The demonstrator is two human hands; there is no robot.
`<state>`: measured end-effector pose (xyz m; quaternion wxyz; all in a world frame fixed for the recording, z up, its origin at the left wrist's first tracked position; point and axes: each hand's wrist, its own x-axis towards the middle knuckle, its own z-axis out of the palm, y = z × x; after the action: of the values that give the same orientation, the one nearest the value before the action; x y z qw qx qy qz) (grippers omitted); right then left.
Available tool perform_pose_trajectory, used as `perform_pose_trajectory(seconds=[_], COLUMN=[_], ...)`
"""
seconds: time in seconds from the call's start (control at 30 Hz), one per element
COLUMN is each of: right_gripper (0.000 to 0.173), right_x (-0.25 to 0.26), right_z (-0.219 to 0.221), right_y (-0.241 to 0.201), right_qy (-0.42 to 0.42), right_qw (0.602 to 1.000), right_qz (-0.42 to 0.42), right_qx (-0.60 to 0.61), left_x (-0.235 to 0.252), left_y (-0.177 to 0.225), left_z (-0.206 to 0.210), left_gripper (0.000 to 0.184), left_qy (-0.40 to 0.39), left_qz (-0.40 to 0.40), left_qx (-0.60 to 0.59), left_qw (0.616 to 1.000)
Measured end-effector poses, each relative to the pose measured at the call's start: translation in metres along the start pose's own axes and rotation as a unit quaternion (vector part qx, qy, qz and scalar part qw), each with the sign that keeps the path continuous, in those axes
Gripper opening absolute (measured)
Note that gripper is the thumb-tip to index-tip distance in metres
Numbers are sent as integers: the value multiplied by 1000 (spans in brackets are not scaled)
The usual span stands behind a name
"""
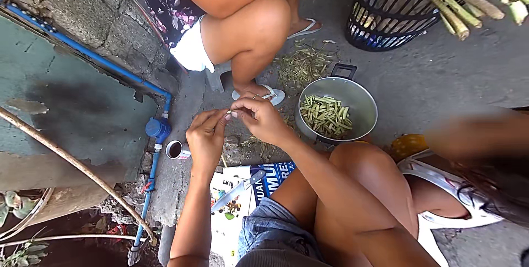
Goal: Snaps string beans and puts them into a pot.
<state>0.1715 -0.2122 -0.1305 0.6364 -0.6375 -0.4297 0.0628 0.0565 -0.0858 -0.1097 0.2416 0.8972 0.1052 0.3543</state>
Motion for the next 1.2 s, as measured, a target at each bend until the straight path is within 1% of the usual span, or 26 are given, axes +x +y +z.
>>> perform_pose_trajectory(seconds=[0.07, 0.13, 0.23, 0.3, 0.37, 0.47, 0.57, 0.73, 0.77, 0.87, 0.93, 0.97, 1.03, 1.1, 1.13, 1.17, 1.2], right_gripper=[10, 10, 10, 12, 14, 14, 14, 14, 14, 14, 14, 14, 14, 10, 8, 8, 12], right_x=[-1, -2, -4, -3, -2, 0, 2, 7, 8, 12, 17, 19, 21, 19, 16, 13, 8], right_z=[3, 8, 15, 16, 18, 20, 18, 9, 5, -12, -27, -36, -58, -86, -101, -116, -130], right_y=[-3, -3, -8, -13, -17, -19, -17, -12, -11, -1, 5, 6, 7, 13, 18, 25, 30], right_qy=[10, 20, 39, 49, 68, 96, 116, 157, 165, 183, 212, 229, 270, 303, 316, 321, 314], right_qw=[993, 970, 917, 881, 853, 817, 796, 767, 766, 783, 789, 798, 831, 878, 904, 926, 938], right_qz=[58, 105, 181, 226, 259, 284, 290, 288, 280, 252, 234, 224, 193, 155, 141, 135, 147], right_qx=[105, 217, 353, 412, 448, 493, 518, 552, 554, 538, 526, 510, 447, 336, 251, 143, 17], left_x=[-1, -2, -4, -3, -2, -2, -4, -9, -10, -15, -17, -18, -17, -16, -16, -16, -15], left_y=[0, 0, 0, 2, 2, 1, 4, 6, 5, 3, 0, -1, -3, -4, -4, -4, -3], left_z=[2, 6, 12, 14, 14, 15, 15, 10, 9, 4, 1, 0, -3, -3, -3, -3, -3], left_gripper=[13, 12, 11, 11, 13, 14, 14, 13, 12, 12, 12, 12, 12, 12, 13, 13, 14], left_qy=[24, 47, 74, 81, 81, 73, 59, 12, 3, -23, -28, -26, -17, -9, -8, -8, -10], left_qz=[-21, -35, -40, -43, -51, -50, -45, -55, -53, -52, -53, -55, -63, -70, -73, -76, -79], left_qx=[-50, -101, -162, -177, -178, -161, -146, -119, -114, -109, -112, -115, -124, -136, -144, -151, -159], left_qw=[998, 993, 983, 980, 979, 983, 986, 991, 992, 992, 992, 991, 990, 988, 987, 986, 984])
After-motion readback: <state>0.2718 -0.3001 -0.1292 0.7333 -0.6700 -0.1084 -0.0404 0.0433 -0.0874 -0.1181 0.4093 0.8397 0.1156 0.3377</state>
